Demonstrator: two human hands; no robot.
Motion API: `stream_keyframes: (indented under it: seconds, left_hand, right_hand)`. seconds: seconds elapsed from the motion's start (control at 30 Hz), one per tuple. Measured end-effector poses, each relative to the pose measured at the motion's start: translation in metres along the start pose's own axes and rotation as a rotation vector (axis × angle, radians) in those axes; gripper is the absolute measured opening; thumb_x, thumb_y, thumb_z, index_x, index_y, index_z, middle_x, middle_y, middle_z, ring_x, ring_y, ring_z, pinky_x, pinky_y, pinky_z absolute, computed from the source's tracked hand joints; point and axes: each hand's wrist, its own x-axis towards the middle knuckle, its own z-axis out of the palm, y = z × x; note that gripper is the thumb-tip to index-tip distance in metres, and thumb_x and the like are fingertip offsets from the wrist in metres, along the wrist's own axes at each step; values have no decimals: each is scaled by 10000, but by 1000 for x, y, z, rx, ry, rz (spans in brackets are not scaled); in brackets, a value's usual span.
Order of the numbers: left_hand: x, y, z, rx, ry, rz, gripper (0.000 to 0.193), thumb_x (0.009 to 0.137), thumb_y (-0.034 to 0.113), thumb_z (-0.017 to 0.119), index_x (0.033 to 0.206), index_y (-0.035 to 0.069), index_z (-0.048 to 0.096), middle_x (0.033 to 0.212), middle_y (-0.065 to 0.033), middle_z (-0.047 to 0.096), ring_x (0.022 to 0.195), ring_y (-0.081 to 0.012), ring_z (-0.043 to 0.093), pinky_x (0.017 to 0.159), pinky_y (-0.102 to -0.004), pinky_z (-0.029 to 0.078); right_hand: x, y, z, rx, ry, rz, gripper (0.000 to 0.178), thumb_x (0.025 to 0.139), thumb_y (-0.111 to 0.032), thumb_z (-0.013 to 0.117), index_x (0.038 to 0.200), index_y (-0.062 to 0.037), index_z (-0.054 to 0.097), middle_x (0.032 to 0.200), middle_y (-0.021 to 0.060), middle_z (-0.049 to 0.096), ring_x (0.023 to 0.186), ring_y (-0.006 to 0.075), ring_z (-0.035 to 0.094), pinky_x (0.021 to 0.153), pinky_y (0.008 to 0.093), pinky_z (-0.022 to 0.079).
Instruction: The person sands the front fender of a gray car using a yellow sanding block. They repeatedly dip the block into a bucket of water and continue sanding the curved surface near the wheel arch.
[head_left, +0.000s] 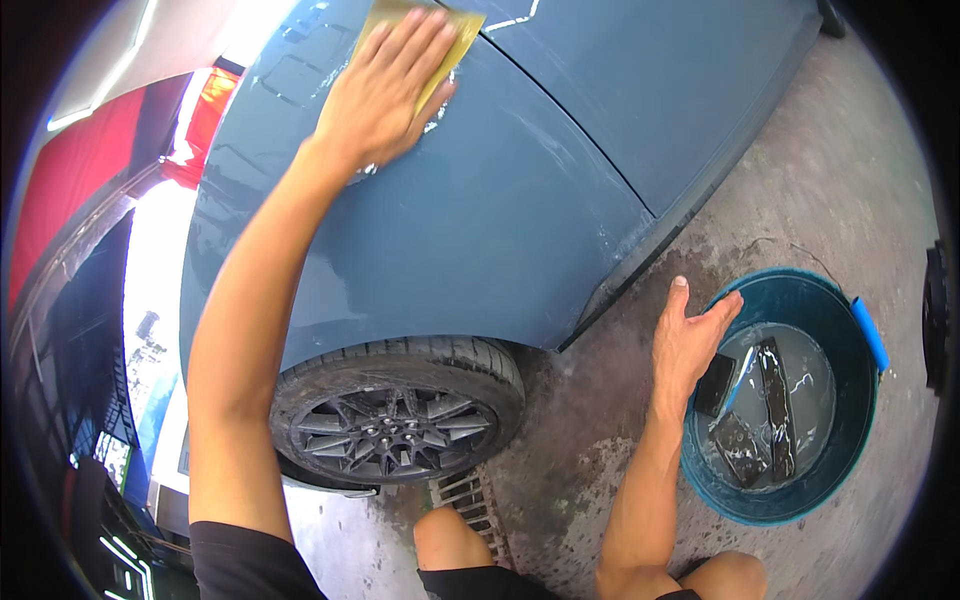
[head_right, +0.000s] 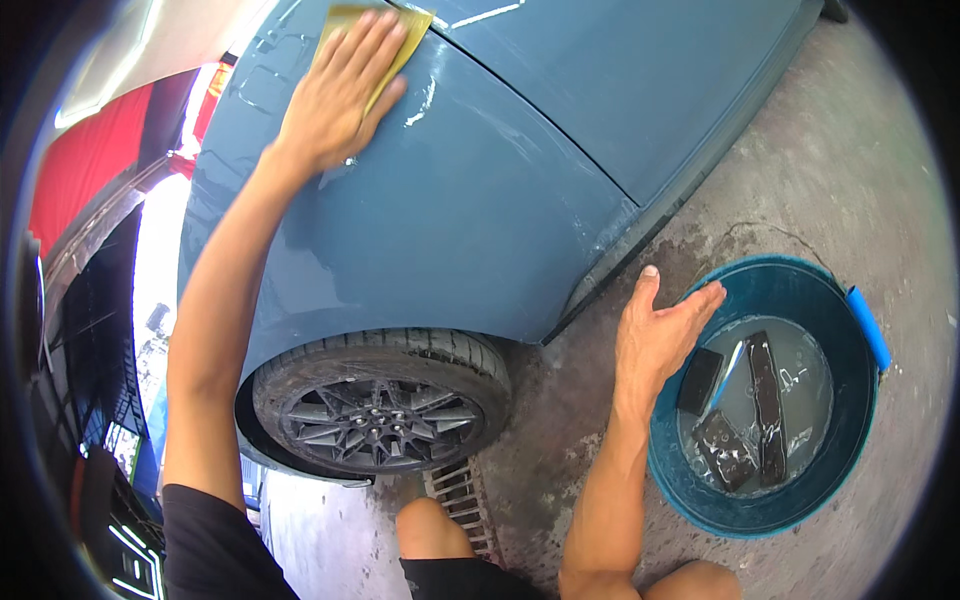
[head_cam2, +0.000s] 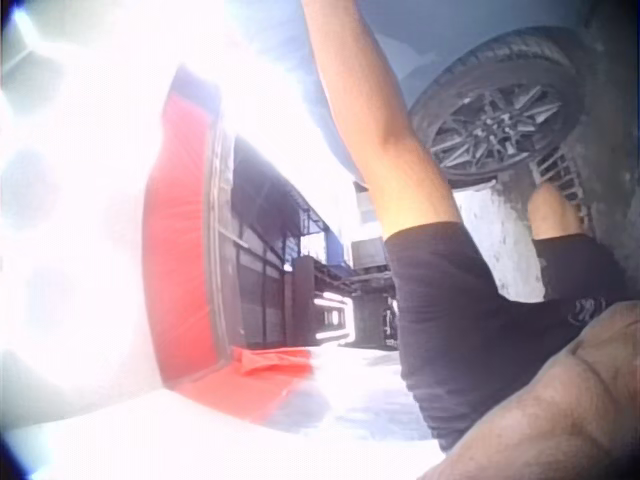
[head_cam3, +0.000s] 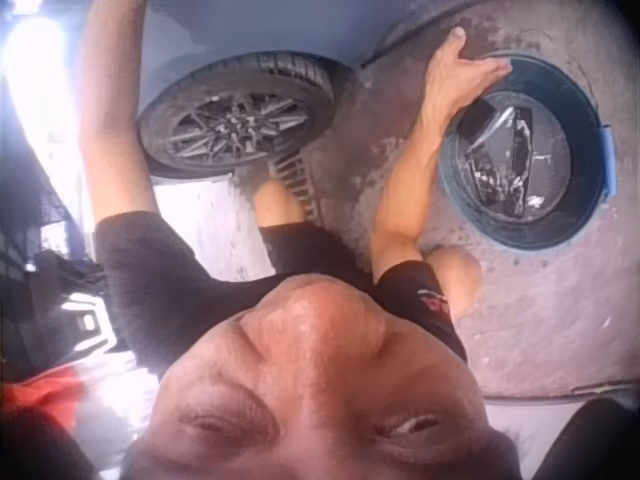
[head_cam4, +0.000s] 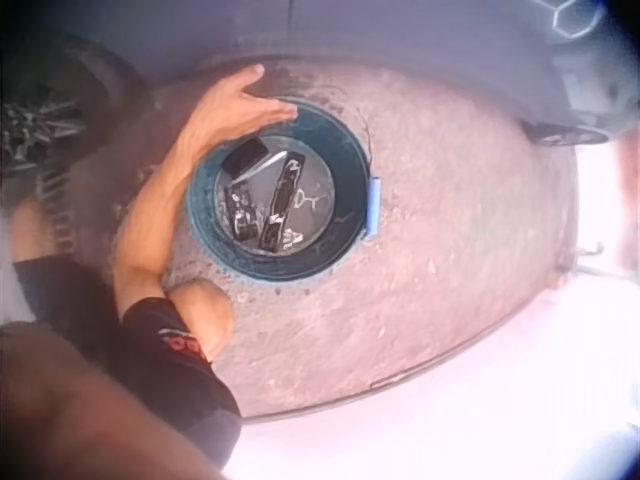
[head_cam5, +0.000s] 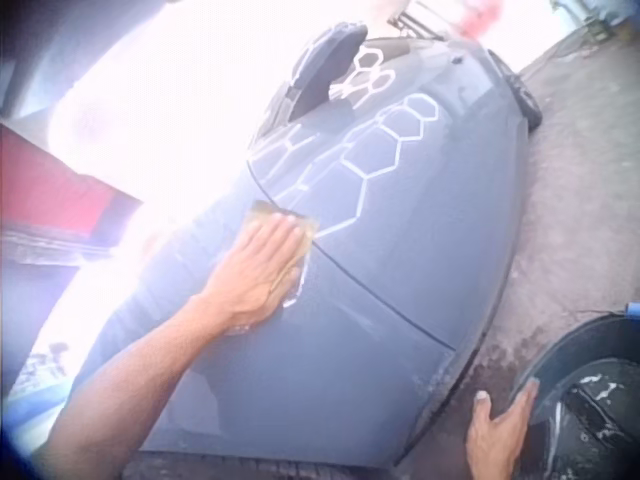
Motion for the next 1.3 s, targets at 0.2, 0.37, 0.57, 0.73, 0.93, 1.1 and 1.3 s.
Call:
stream_keyframes:
  seconds: [0.2, 0.37, 0.57, 0.73, 0.93, 1.1, 1.3]
  left_hand:
    - [-73, 15, -14, -41, -91, -65, 617, 1145, 368, 489, 1680, 81, 380, 1747, -116, 370, 1638, -299, 293, 1337, -475, 240]
    - [6, -1, 6, 6, 51, -54, 613, 1149, 366, 482, 1678, 74, 379, 1735, -119, 389, 1633, -300, 298, 1335, -468, 236]
    - [-46, 18, -9, -45, -3, -100, 595, 1148, 344, 483, 1673, 77, 395, 1734, -114, 392, 1627, -297, 312, 1334, -475, 238]
    - [14, 4, 9, 19, 53, -99, 609, 1137, 326, 503, 1686, 93, 380, 1739, -87, 391, 1632, -283, 308, 1350, -460, 204]
    - [-3, 53, 20, -4, 156, -255, 624, 1060, 240, 592, 1652, 100, 451, 1692, -79, 476, 1602, -264, 375, 1325, -487, 247]
    - [12, 84, 44, -38, 197, -237, 668, 1006, 208, 632, 1643, 94, 465, 1673, -99, 502, 1584, -285, 407, 1301, -517, 276]
    - [34, 39, 30, 28, 243, -334, 746, 921, 203, 707, 1617, 77, 469, 1675, -117, 485, 1566, -307, 429, 1290, -541, 280]
  right_hand:
    - [11, 5, -9, -57, 40, -40, 1007, 1041, -485, 667, 1610, 215, 222, 1704, 428, 214, 1638, 476, 202, 1353, 468, 182]
    - [1, 1, 1, -46, 17, -15, 1003, 1040, -478, 666, 1602, 226, 226, 1699, 431, 223, 1634, 484, 210, 1353, 472, 187]
    - [10, 3, -8, -56, 49, -32, 970, 1041, -439, 665, 1591, 236, 238, 1684, 444, 239, 1621, 503, 228, 1348, 497, 200]
    - [4, -4, -5, -13, 32, -14, 946, 1045, -414, 659, 1588, 238, 240, 1678, 449, 243, 1615, 513, 237, 1347, 504, 205]
    - [13, 2, -7, -70, 61, -22, 950, 1042, -403, 669, 1590, 238, 233, 1677, 449, 248, 1613, 515, 238, 1348, 505, 202]
    - [3, -2, -3, -23, 40, -15, 961, 1034, -401, 680, 1591, 239, 228, 1676, 450, 248, 1613, 516, 236, 1345, 513, 208]
    - [5, -5, -5, -14, 54, -6, 952, 1034, -391, 680, 1588, 241, 233, 1674, 453, 249, 1613, 519, 235, 1343, 514, 213]
